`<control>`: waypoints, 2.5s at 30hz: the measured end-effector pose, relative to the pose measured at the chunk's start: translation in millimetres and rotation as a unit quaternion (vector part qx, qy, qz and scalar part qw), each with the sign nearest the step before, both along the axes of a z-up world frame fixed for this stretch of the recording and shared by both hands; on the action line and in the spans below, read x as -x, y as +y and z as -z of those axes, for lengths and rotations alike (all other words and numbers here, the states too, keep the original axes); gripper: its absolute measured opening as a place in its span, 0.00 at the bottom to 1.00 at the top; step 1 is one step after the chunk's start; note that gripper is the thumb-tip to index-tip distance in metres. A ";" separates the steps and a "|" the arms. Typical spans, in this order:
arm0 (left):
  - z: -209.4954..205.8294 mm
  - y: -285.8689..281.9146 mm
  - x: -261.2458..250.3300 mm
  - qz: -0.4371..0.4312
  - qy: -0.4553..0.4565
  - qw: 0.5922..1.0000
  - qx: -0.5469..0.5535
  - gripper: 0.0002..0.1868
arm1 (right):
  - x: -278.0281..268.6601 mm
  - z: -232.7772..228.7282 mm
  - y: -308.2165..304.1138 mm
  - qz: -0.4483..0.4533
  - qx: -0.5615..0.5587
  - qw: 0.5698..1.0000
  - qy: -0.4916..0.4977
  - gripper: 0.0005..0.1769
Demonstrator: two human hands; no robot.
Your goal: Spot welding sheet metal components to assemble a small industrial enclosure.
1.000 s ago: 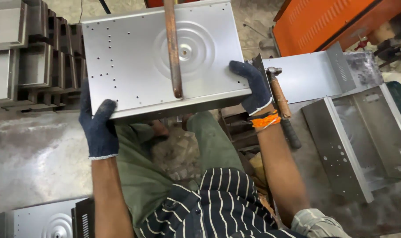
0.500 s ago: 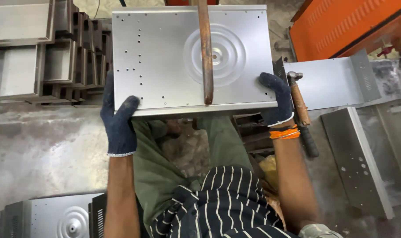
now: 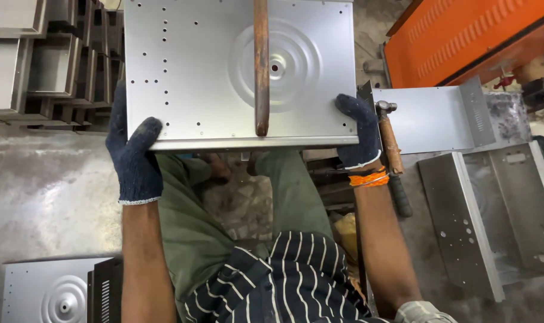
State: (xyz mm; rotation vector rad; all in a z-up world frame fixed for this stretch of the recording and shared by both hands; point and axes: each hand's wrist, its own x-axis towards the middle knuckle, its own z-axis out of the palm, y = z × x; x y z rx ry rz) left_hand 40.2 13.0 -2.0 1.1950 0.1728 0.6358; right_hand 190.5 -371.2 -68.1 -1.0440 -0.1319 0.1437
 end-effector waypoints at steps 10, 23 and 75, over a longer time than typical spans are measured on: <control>-3.4 -3.0 4.3 -0.010 0.033 0.999 -0.010 0.42 | 16.2 -47.4 15.1 -0.050 -0.029 0.993 0.105 0.16; -2.7 30.2 8.5 -0.014 0.027 0.999 -0.007 0.41 | 23.4 -32.5 43.7 0.047 0.185 0.954 -0.231 0.18; 108.7 -94.4 -65.6 0.050 0.020 0.892 0.448 0.08 | 10.8 176.8 -114.4 -0.027 0.042 0.991 0.122 0.21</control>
